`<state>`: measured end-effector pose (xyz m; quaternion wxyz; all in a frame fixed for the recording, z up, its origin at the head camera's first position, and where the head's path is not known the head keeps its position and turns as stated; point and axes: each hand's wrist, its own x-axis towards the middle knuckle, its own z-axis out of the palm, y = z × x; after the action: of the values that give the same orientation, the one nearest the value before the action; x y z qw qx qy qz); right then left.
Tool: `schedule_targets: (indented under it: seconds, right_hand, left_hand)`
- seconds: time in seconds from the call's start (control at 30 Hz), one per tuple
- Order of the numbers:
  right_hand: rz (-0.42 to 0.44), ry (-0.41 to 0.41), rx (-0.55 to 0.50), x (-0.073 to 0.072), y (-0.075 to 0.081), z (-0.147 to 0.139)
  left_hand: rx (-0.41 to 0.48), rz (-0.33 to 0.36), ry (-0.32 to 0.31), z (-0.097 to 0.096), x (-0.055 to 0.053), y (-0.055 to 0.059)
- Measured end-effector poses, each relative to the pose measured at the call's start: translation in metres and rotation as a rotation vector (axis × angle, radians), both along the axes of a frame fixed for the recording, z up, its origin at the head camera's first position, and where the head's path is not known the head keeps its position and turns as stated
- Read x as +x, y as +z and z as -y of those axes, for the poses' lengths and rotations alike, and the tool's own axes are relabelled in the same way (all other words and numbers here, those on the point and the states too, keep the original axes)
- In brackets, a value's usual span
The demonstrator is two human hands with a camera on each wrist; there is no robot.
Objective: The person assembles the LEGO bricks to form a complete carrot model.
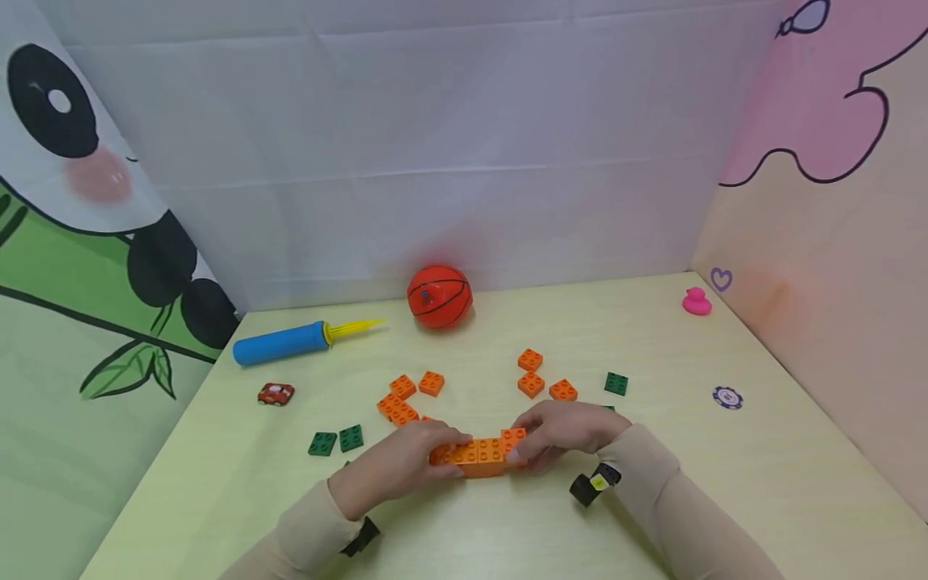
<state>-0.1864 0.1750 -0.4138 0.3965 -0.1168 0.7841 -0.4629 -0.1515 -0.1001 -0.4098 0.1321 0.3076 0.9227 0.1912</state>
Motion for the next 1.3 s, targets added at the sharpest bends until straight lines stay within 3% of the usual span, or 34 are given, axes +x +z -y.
schedule_targets:
  seconds: [0.33, 0.47, 0.67, 0.83, 0.97, 1.13, 1.2, 1.3]
  right_hand:
    - [0.062, -0.022, -0.143, -0.003, -0.003, 0.001]
    - [0.023, -0.037, -0.093, -0.003, -0.002, -0.002]
    - [-0.044, 0.003, 0.028, -0.006, 0.000, -0.008]
    - [-0.155, 0.059, 0.072, -0.008, 0.010, -0.018]
    - [-0.297, -0.023, 0.096, -0.011, 0.019, -0.029]
    - [-0.611, -0.169, 0.314, -0.019, 0.015, -0.033]
    - [-0.683, -0.177, 0.395, -0.022, 0.009, -0.032]
    - [-0.724, -0.164, 0.480, -0.025, 0.000, -0.030]
  left_hand:
    - [0.001, -0.016, -0.018, -0.003, -0.001, 0.000]
    - [-0.021, -0.027, -0.006, -0.003, -0.001, 0.001]
    - [-0.053, -0.056, 0.007, 0.003, -0.003, 0.000]
    - [-0.046, -0.056, -0.001, 0.003, -0.003, 0.002]
    - [-0.043, -0.050, -0.001, 0.003, -0.002, 0.003]
    - [-0.040, -0.042, 0.008, 0.003, -0.001, 0.003]
    - [-0.039, -0.044, 0.008, 0.003, -0.002, 0.003]
    - [-0.040, -0.055, 0.002, 0.003, -0.002, 0.001]
